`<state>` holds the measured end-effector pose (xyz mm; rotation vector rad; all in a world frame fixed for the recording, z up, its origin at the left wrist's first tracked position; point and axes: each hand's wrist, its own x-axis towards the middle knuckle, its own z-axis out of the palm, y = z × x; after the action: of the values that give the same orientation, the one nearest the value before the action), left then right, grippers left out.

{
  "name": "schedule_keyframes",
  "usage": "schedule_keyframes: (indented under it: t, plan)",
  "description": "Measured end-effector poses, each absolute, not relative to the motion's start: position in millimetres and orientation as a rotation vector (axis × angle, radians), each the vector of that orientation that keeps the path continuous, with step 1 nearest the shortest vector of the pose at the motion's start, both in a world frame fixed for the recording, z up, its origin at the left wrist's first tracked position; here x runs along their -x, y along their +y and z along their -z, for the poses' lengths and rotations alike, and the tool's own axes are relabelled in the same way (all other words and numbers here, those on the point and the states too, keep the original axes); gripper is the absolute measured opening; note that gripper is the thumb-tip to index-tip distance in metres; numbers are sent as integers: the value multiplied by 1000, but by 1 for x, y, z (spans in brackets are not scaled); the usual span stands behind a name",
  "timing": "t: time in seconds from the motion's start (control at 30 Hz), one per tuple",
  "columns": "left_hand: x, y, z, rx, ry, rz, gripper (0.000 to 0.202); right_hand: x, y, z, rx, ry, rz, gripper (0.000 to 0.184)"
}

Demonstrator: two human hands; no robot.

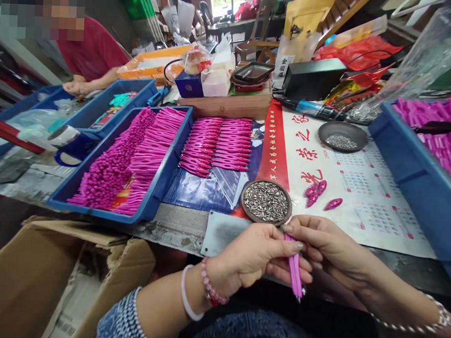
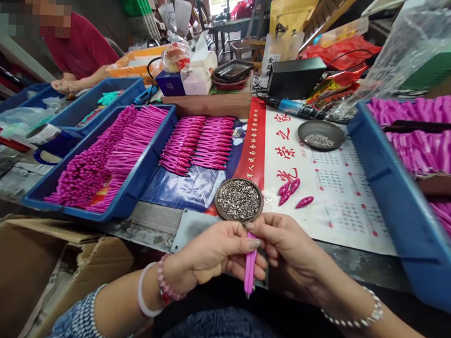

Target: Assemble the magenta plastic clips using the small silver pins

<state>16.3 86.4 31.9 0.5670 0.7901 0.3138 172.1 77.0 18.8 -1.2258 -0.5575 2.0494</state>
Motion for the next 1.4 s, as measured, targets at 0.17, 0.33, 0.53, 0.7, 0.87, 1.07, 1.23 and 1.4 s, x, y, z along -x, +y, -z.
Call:
schedule_keyframes:
  t: [0.17, 0.33, 0.53, 0.7, 0.87, 1.07, 1.23, 1.4]
  plan:
    - [-16, 82, -27, -591, 795, -432, 26, -167, 78, -23, 1256, -725, -1935, 42]
    - [-16, 77, -32, -760, 764, -681, 37, -176, 82, -41, 1307, -1489, -1381, 28]
    - [-24, 74, -25, -930, 785, -707, 34, -193, 71, -43, 1252, -1874, -1013, 19]
    - [-31, 71, -11, -1066, 799, -718, 28, -202, 63, -30, 1184, -1960, -873, 15]
    - [-30, 71, -7, -1158, 821, -688, 21, -204, 59, -25, 1162, -1978, -810, 17]
    - [-29, 71, -10, -1161, 816, -682, 21, -203, 57, -24, 1158, -1980, -793, 16]
    - [-33, 72, -15, -1045, 822, -688, 26, -202, 62, -29, 1226, -1856, -954, 20]
    - [-42, 78, -20, -744, 768, -562, 34, -198, 70, -31, 1307, -1173, -1552, 32]
